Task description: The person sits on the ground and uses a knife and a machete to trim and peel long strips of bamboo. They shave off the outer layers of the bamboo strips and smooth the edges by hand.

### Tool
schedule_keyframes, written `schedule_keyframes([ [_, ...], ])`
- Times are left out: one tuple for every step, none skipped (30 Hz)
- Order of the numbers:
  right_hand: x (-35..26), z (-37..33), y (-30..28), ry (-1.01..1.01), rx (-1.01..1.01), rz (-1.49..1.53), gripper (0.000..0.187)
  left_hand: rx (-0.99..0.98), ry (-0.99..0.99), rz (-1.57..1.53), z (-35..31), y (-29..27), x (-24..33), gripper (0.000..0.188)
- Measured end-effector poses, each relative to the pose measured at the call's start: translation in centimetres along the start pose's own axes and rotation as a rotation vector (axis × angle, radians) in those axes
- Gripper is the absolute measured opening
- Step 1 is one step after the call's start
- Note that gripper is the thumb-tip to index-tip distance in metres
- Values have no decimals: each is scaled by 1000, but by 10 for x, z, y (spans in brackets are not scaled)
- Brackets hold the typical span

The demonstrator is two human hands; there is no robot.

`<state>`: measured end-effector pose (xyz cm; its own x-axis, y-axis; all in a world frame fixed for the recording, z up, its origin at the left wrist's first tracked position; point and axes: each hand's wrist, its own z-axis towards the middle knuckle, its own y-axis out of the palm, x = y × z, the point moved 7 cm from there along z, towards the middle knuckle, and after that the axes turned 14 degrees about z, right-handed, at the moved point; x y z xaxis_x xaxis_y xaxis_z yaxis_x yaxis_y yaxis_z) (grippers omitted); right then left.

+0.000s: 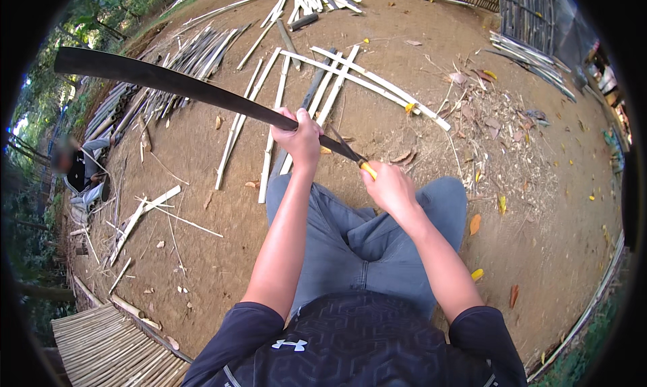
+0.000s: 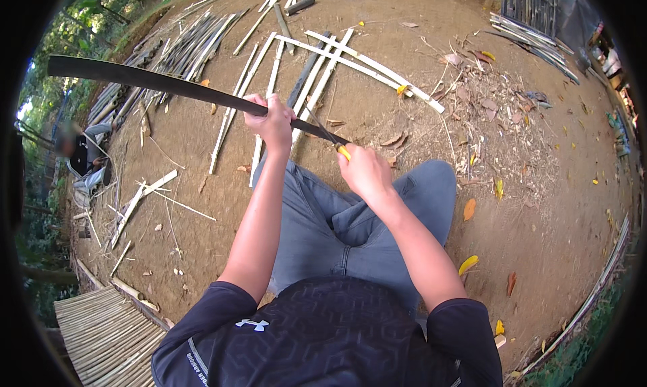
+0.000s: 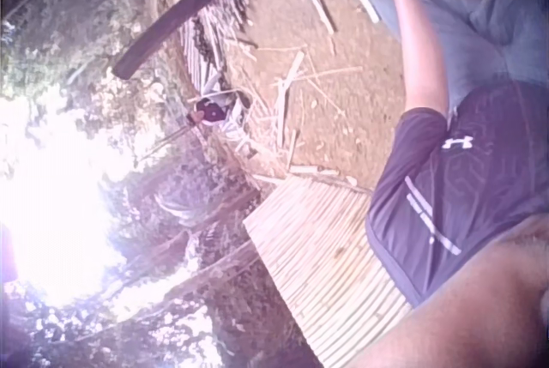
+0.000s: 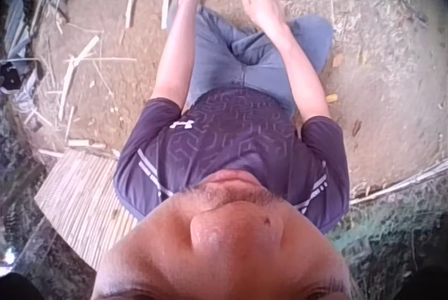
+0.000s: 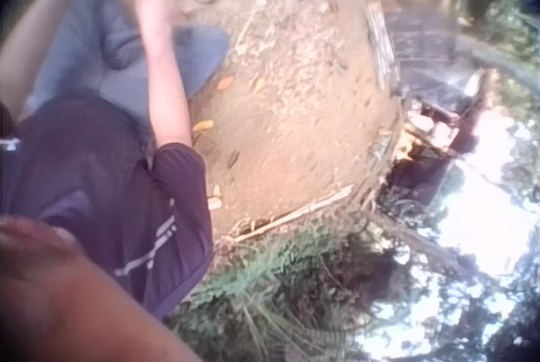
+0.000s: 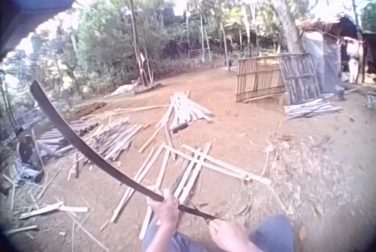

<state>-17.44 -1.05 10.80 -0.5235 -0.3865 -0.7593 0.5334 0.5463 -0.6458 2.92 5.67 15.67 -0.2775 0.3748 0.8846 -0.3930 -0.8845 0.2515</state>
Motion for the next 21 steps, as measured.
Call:
schedule_keyframes([
  [-3,-5,1,-8,17,8,27,4,-6,-3,-2,0,0,26],
  [4,-1,4,16,-3,16,28,21,2,29,-2,-2,-2,26],
  [23,7,9,41,-11,-23,28,13,-4,26,-3,1,-1,26],
  [51,18,16,63,-13,-65,28,5,-6,16,-2,6,3,26],
  [52,25,13,75,-25,-106,28,8,-3,13,1,6,4,26],
  [53,28,11,83,-53,-132,28,16,-17,9,2,5,4,26],
  [54,26,8,66,-49,-76,28,8,-9,5,1,5,4,26],
  [24,16,2,36,-65,-17,27,17,4,17,5,-5,0,26],
  [7,6,-2,22,-70,42,27,11,7,21,3,-7,-2,26],
  [2,4,-2,-18,-22,19,27,8,17,-3,3,-3,-1,26],
  [6,6,0,1,-27,22,27,22,10,0,4,-2,-1,26],
  [14,9,3,23,-29,24,27,32,1,1,3,0,-1,26],
  [25,15,7,46,-31,26,27,43,-10,1,3,2,-1,27],
  [33,22,10,88,-58,-51,27,26,-20,0,4,1,-1,27],
  [40,23,11,98,-83,-40,27,9,-27,2,5,2,-2,27],
  [48,24,12,109,-107,-29,28,-9,-35,4,5,2,-2,27],
  [36,26,9,103,-142,-17,28,-12,-31,12,11,-3,-4,26],
  [15,16,3,86,-142,35,30,-28,-23,20,12,-5,-4,26],
  [8,14,5,63,-118,30,30,-37,-20,8,15,-5,-6,26],
  [5,9,5,48,-89,25,31,-53,-22,-7,15,-1,-6,26],
  [3,8,3,33,-62,20,31,-69,-23,-20,15,2,-6,26],
])
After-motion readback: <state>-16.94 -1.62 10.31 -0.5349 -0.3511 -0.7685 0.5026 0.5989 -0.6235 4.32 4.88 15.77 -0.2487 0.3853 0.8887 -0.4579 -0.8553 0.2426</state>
